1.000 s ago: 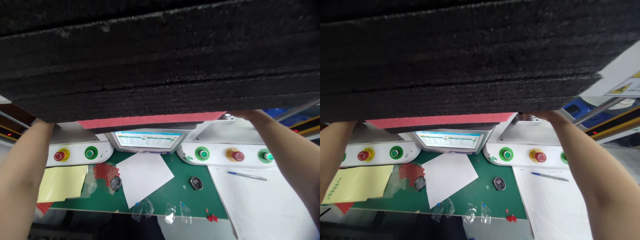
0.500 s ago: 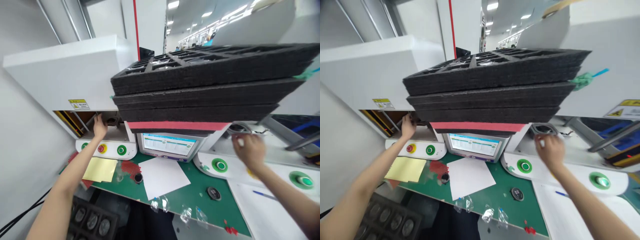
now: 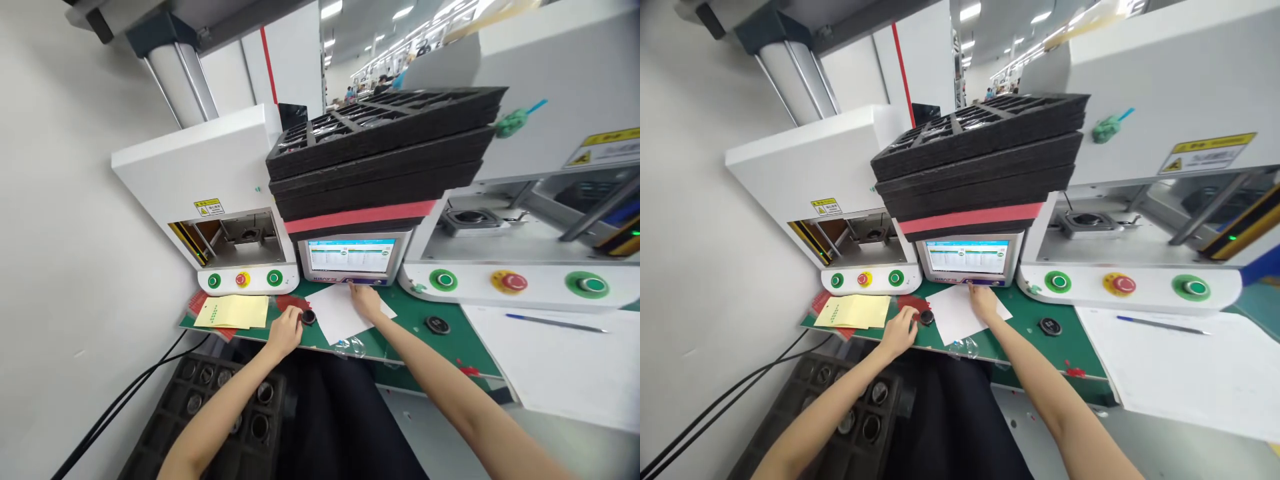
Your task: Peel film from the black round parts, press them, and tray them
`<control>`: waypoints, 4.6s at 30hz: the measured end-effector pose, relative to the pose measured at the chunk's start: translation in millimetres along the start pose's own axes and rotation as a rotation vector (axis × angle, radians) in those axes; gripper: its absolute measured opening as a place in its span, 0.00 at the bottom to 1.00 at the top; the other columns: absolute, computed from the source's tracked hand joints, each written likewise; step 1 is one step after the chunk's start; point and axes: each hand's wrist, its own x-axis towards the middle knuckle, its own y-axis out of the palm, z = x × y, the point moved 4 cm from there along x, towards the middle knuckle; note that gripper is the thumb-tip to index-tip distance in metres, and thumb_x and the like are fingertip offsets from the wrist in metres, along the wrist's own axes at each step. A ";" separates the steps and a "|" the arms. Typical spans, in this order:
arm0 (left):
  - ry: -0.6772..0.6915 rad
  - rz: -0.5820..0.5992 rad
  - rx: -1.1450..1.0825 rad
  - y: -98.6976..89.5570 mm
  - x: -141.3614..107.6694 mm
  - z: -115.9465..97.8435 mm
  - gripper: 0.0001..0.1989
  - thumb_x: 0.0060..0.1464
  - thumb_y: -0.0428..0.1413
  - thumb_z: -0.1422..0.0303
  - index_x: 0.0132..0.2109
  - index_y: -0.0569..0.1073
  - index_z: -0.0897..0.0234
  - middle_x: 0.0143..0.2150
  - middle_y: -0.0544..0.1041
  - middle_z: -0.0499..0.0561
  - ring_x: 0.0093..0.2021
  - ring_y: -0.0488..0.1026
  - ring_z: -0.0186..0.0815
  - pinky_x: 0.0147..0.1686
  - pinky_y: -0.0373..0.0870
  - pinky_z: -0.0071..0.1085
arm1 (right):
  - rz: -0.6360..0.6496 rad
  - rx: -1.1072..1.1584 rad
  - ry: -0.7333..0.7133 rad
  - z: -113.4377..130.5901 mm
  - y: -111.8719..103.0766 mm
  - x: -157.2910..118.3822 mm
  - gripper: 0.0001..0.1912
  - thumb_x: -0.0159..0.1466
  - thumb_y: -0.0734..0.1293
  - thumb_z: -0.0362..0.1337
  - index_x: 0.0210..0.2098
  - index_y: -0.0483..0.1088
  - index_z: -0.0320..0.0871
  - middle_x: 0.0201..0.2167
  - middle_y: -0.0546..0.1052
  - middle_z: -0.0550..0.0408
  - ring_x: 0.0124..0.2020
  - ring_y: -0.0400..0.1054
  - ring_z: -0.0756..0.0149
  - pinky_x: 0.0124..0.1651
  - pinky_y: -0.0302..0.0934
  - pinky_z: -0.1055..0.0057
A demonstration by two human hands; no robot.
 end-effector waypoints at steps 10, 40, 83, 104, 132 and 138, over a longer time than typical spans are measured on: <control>0.052 0.183 -0.066 25.0 25.9 -26.0 0.18 0.55 0.59 0.72 0.53 0.71 0.65 0.60 0.68 0.58 0.62 0.63 0.48 0.61 0.60 0.52 | 0.061 0.208 0.024 9.5 -18.5 -4.8 0.18 0.68 0.66 0.43 0.53 0.67 0.39 0.51 0.71 0.47 0.48 0.70 0.60 0.49 0.68 0.58; -0.212 -0.024 -1.616 -50.8 -102.0 -159.5 0.13 0.54 0.63 0.62 0.46 0.79 0.63 0.44 0.82 0.54 0.45 0.79 0.38 0.47 0.76 0.30 | -0.261 1.274 -0.220 44.1 -110.4 -232.4 0.07 0.58 0.71 0.33 0.38 0.76 0.48 0.32 0.78 0.57 0.31 0.74 0.71 0.34 0.72 0.79; 0.109 -0.179 -0.927 -70.9 -110.0 -156.4 0.16 0.56 0.58 0.80 0.48 0.76 0.57 0.46 0.82 0.50 0.47 0.79 0.37 0.46 0.75 0.29 | -0.428 0.943 -0.656 36.7 -146.4 -251.4 0.18 0.59 0.65 0.19 0.42 0.70 0.47 0.29 0.78 0.56 0.31 0.75 0.67 0.33 0.72 0.72; -0.206 -0.325 -0.594 31.8 13.8 -45.2 0.03 0.54 0.61 0.69 0.37 0.77 0.64 0.41 0.80 0.53 0.45 0.75 0.40 0.54 0.66 0.44 | -0.349 0.502 0.271 -144.0 -68.9 -84.6 0.22 0.50 0.69 0.31 0.44 0.65 0.37 0.45 0.73 0.33 0.49 0.69 0.37 0.52 0.61 0.44; 0.205 -0.341 -1.008 -75.5 -104.4 -177.7 0.10 0.48 0.66 0.74 0.40 0.81 0.62 0.32 0.82 0.51 0.30 0.78 0.32 0.31 0.75 0.24 | -0.461 1.262 -0.565 14.2 -139.8 -264.7 0.36 0.54 0.68 0.14 0.56 0.66 0.50 0.46 0.77 0.55 0.40 0.75 0.68 0.41 0.76 0.70; 0.329 -0.349 -0.926 -80.5 -106.9 -177.3 0.13 0.49 0.65 0.77 0.43 0.78 0.64 0.35 0.82 0.52 0.33 0.78 0.33 0.34 0.76 0.27 | -0.426 1.140 -0.507 8.3 -138.4 -272.9 0.36 0.55 0.68 0.15 0.57 0.65 0.51 0.47 0.76 0.56 0.40 0.75 0.70 0.45 0.74 0.72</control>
